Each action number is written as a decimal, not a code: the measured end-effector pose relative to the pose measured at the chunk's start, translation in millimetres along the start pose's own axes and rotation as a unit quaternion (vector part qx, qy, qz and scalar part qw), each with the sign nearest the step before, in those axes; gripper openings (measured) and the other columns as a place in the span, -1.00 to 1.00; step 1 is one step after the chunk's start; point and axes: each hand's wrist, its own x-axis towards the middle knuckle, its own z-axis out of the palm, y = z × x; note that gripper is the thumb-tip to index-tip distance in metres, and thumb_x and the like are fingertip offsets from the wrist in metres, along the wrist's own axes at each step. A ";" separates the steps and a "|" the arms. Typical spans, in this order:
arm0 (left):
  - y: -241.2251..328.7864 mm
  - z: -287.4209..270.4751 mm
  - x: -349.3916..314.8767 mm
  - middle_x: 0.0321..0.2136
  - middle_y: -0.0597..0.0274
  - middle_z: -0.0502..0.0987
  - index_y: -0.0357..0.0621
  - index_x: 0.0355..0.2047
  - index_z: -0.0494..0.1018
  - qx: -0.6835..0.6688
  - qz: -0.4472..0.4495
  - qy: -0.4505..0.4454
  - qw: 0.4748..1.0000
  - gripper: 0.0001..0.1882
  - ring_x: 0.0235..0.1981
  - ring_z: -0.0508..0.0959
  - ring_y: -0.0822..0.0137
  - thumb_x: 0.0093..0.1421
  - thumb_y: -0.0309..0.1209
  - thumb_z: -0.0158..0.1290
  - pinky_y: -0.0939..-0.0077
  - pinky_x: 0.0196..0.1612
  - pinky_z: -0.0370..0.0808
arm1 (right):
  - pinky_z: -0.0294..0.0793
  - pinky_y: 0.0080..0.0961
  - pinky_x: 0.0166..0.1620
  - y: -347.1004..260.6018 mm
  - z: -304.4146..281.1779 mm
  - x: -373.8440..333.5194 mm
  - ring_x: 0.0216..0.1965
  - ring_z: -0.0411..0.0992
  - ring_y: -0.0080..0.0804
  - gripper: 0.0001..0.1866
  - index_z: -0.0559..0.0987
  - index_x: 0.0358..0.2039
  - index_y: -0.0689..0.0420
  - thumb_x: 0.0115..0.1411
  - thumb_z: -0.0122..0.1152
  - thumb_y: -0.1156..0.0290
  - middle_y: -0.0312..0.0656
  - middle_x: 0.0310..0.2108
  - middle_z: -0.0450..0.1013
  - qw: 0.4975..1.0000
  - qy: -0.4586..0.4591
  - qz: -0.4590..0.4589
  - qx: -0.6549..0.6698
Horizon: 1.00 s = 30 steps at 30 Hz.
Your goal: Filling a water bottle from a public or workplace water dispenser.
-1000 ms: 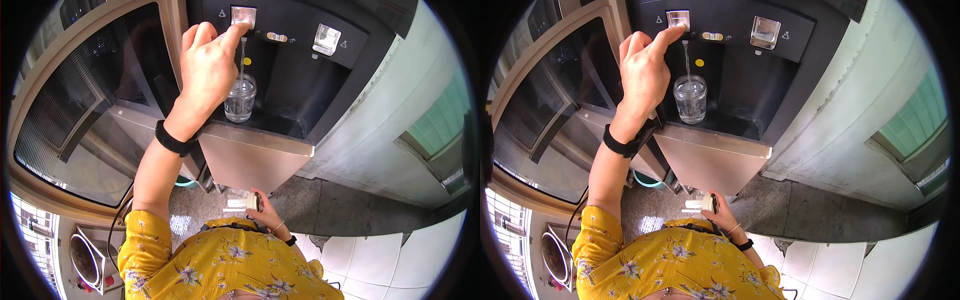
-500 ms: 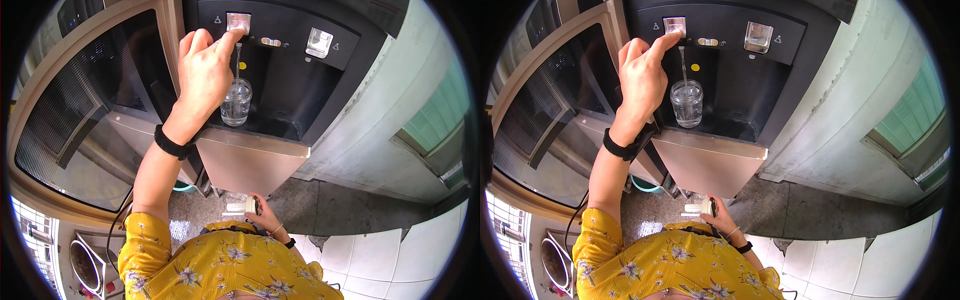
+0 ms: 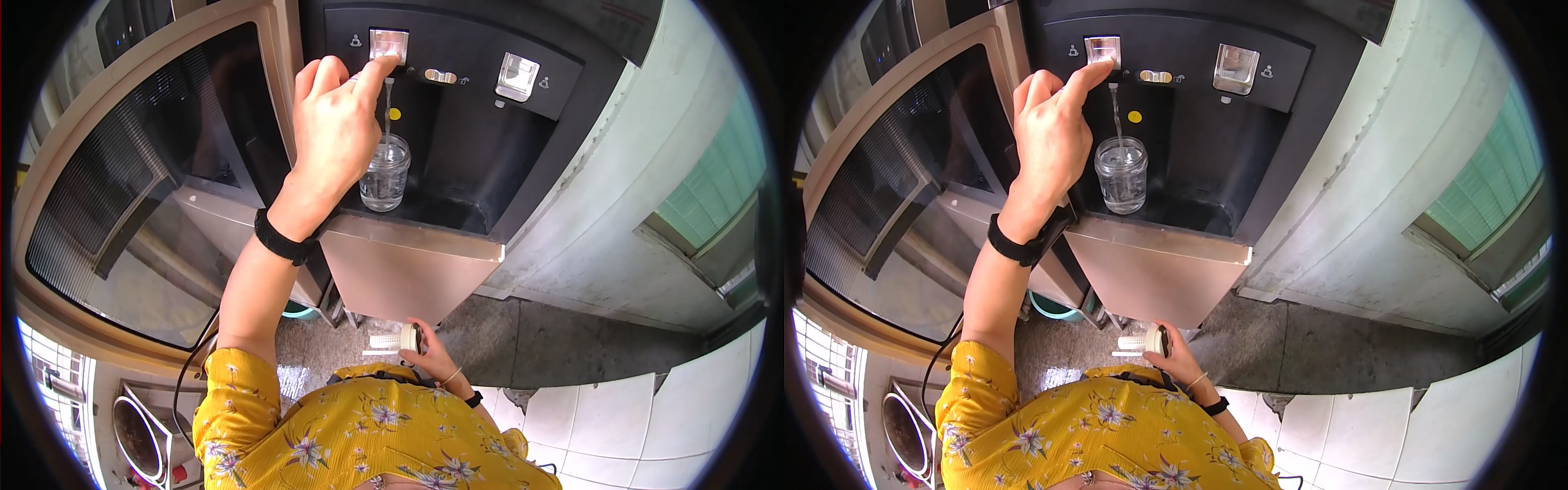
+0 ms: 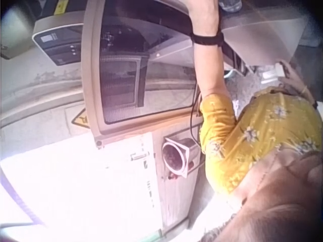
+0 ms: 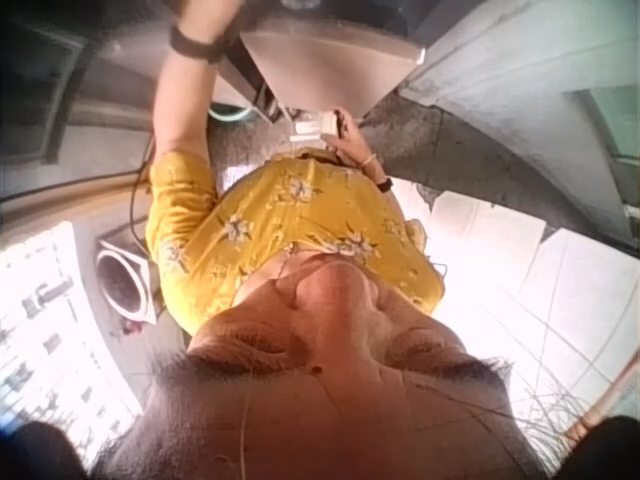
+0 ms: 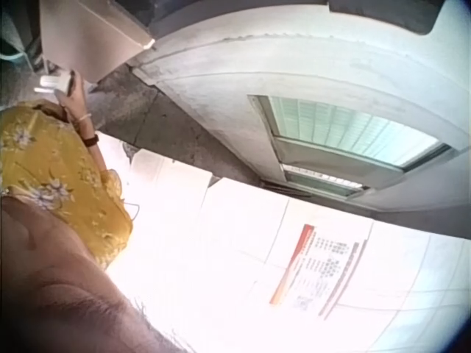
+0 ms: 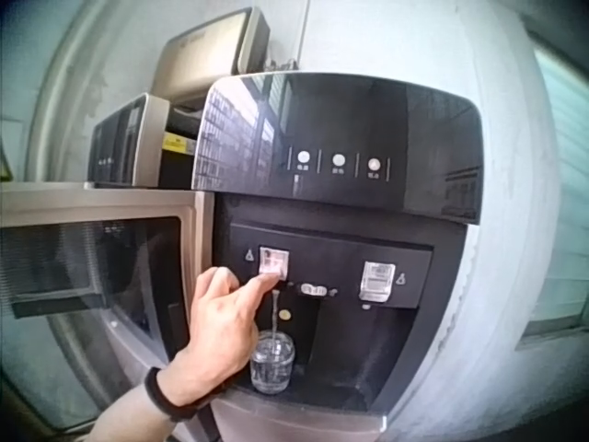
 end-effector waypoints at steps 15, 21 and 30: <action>0.6 0.1 0.1 -0.56 0.36 0.57 -0.03 0.00 0.59 -0.008 0.000 0.016 1.000 -0.44 -0.43 0.37 0.29 -0.06 -0.73 0.18 0.40 0.04 0.40 | 0.31 -0.46 0.25 -5.0 4.5 -0.1 0.16 0.32 -0.40 -0.14 0.23 0.36 0.21 0.13 0.51 0.41 -0.14 0.14 0.32 0.999 -0.004 0.022 0.032; -0.6 0.2 -0.2 -0.56 0.38 0.56 -0.03 -0.01 0.59 -0.002 0.004 0.013 1.000 -0.44 -0.42 0.38 0.30 -0.06 -0.72 0.18 0.40 0.04 0.40 | 0.33 -0.46 0.23 -5.1 3.7 1.1 0.14 0.34 -0.40 -0.15 0.24 0.35 0.21 0.13 0.50 0.41 -0.15 0.12 0.34 1.000 -0.004 0.020 0.008; 1.0 -0.9 0.3 -0.59 0.36 0.53 -0.01 -0.01 0.59 -0.014 -0.006 0.014 1.000 -0.43 -0.41 0.39 0.30 -0.08 -0.72 0.18 0.39 0.06 0.40 | 0.35 -0.47 0.20 -1.4 4.1 0.3 0.11 0.35 -0.41 -0.15 0.24 0.36 0.20 0.13 0.50 0.38 -0.16 0.10 0.35 0.999 0.009 0.024 0.023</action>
